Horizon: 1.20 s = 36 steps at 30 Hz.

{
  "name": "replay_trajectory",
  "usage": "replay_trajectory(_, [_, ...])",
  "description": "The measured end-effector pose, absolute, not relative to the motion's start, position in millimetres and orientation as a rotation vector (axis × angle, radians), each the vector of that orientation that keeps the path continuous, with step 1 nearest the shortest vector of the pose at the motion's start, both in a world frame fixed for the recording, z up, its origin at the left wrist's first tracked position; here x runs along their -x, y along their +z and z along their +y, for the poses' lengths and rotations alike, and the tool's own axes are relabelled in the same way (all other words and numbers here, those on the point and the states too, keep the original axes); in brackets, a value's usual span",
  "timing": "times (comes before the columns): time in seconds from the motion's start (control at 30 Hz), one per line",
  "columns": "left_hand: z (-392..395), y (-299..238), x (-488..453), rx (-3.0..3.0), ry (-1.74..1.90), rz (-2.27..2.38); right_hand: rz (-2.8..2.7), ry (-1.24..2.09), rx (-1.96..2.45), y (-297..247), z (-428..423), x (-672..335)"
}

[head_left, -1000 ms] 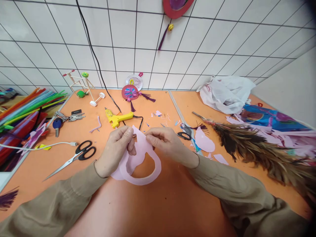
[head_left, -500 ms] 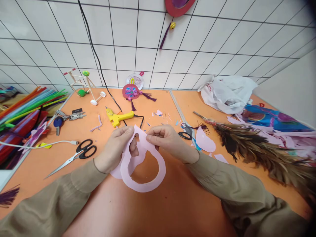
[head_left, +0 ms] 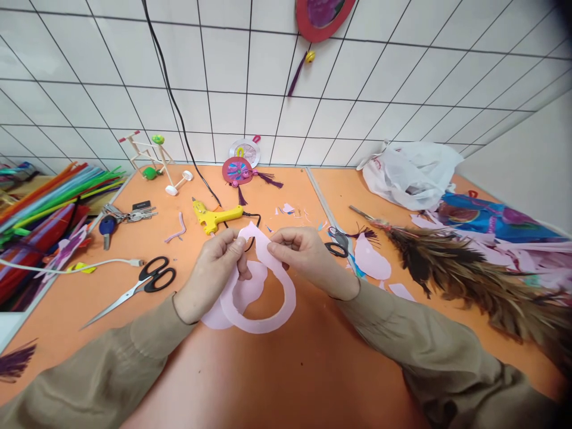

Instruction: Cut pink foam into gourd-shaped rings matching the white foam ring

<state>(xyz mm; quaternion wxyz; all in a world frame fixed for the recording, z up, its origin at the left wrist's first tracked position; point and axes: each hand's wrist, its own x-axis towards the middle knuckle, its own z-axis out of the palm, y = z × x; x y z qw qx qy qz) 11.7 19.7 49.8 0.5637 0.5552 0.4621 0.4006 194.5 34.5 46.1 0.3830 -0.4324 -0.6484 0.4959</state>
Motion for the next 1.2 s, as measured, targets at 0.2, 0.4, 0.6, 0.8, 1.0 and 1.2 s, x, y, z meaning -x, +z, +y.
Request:
replay_trajectory(0.2, [18.5,52.8,-12.3,-1.269,0.956,1.091,-1.670,1.241,1.123,46.3,32.9,-192.2])
replay_trajectory(0.4, [18.6,50.9,-12.4,-1.183,0.965,1.075,-1.671,1.220,1.133,45.8,33.0,-191.7])
replay_trajectory(0.6, [20.9,50.0,-9.5,-1.234,0.940,1.052,-1.728,1.143,1.151,46.0,31.4,-190.7])
replay_trajectory(0.8, [20.8,48.7,-10.4,-1.195,0.951,1.048,-1.763,1.123,1.129,45.5,28.2,-190.2])
replay_trajectory(1.0, [21.7,48.5,-10.2,-1.227,0.965,1.048,-1.726,1.237,1.091,47.6,28.3,-192.4])
replay_trajectory(1.2, [21.4,50.6,-9.4,-1.253,0.981,1.050,-1.677,1.308,1.108,49.9,28.4,-193.2])
